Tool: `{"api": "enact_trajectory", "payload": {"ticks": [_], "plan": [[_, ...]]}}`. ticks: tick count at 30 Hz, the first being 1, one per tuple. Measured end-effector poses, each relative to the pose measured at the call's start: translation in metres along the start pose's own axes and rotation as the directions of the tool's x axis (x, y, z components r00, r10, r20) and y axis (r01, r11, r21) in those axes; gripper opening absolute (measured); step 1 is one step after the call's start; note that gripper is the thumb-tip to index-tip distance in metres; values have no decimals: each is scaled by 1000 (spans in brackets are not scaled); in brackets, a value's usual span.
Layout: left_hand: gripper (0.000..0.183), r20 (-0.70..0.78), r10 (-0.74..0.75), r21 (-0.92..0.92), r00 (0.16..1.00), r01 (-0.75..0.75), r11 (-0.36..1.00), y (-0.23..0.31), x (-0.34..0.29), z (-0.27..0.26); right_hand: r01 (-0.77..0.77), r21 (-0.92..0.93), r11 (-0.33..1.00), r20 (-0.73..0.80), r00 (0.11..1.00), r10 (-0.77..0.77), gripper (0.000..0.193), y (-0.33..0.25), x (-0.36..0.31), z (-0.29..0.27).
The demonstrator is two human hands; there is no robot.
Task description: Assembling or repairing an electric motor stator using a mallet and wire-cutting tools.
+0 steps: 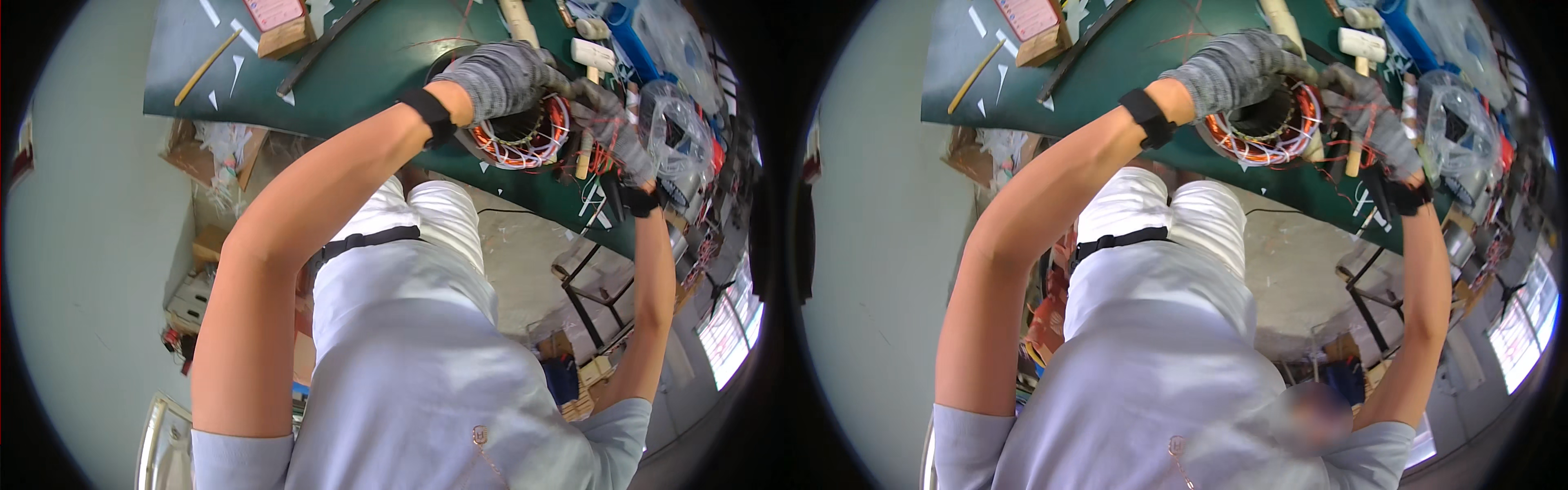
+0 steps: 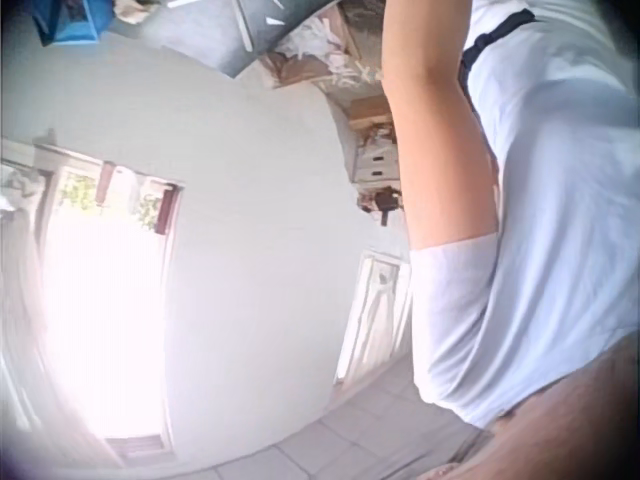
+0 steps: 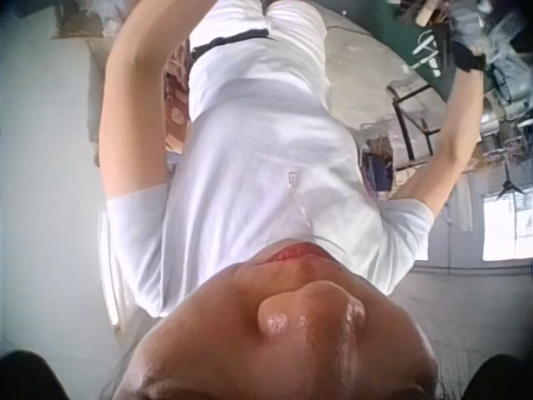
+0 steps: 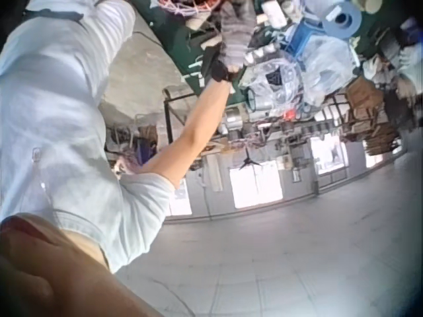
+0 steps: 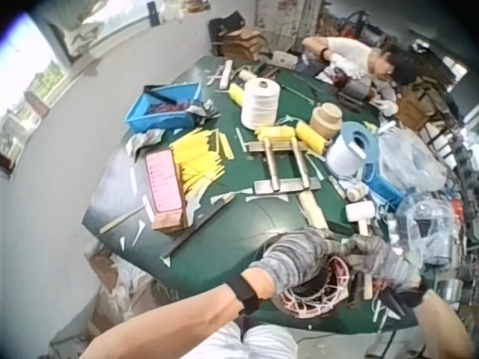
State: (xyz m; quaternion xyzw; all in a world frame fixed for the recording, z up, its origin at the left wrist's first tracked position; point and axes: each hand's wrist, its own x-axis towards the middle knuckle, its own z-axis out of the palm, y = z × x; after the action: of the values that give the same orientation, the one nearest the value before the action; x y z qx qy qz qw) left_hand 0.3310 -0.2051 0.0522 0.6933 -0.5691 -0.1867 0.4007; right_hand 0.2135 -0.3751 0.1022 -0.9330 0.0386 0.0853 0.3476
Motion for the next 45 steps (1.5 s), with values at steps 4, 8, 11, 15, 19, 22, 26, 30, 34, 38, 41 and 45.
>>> {"api": "enact_trajectory", "payload": {"ticks": [4, 8, 11, 15, 19, 22, 26, 30, 34, 38, 41, 45], "plan": [[34, 48, 12, -1, 999, -12, 1000, 7, 6, 1, -174, 276, 945, 52, 985, 166, 18, -9, -12, -11], [35, -23, 73, -29, 997, -74, 997, -2, 6, 6, -329, 513, 793, 145, 943, 298, 16, -12, -8, -14], [35, 65, 22, 0, 998, -22, 1000, 3, 6, 3, -419, 545, 726, 211, 907, 366, 14, -15, -6, -15], [38, 139, -24, 19, 990, 22, 1000, 5, 6, -4, -409, 521, 749, 185, 911, 368, 13, -23, -2, -12], [38, 93, -40, 61, 995, 34, 998, 6, 8, 1, -320, 425, 847, 113, 947, 301, 14, -28, -4, -18], [39, 123, -23, 26, 992, 20, 999, 11, 12, -1, -573, 402, 714, 123, 807, 578, 13, -54, -7, -27], [40, 140, -88, 58, 986, 81, 995, 3, 1, -2, -561, 488, 669, 137, 805, 577, 12, -39, -2, -14], [41, 107, -28, 45, 994, 23, 999, 8, 5, -3, -591, 541, 598, 119, 758, 642, 12, -30, -2, -15], [41, 120, -58, 58, 991, 51, 997, 7, 0, -6, -449, 454, 770, 294, 891, 346, 11, -13, 6, -20], [40, 70, -1, -3, 998, 1, 1000, 9, 6, -7, -427, 430, 796, 258, 903, 345, 13, -17, 3, -29], [39, 78, -12, 52, 997, 8, 999, 9, 4, -5, -391, 420, 819, 249, 917, 310, 13, -16, 8, -22], [38, 107, -59, 44, 993, 54, 998, 7, 3, -3, -349, 401, 847, 239, 932, 271, 15, -17, 12, -15]]}}
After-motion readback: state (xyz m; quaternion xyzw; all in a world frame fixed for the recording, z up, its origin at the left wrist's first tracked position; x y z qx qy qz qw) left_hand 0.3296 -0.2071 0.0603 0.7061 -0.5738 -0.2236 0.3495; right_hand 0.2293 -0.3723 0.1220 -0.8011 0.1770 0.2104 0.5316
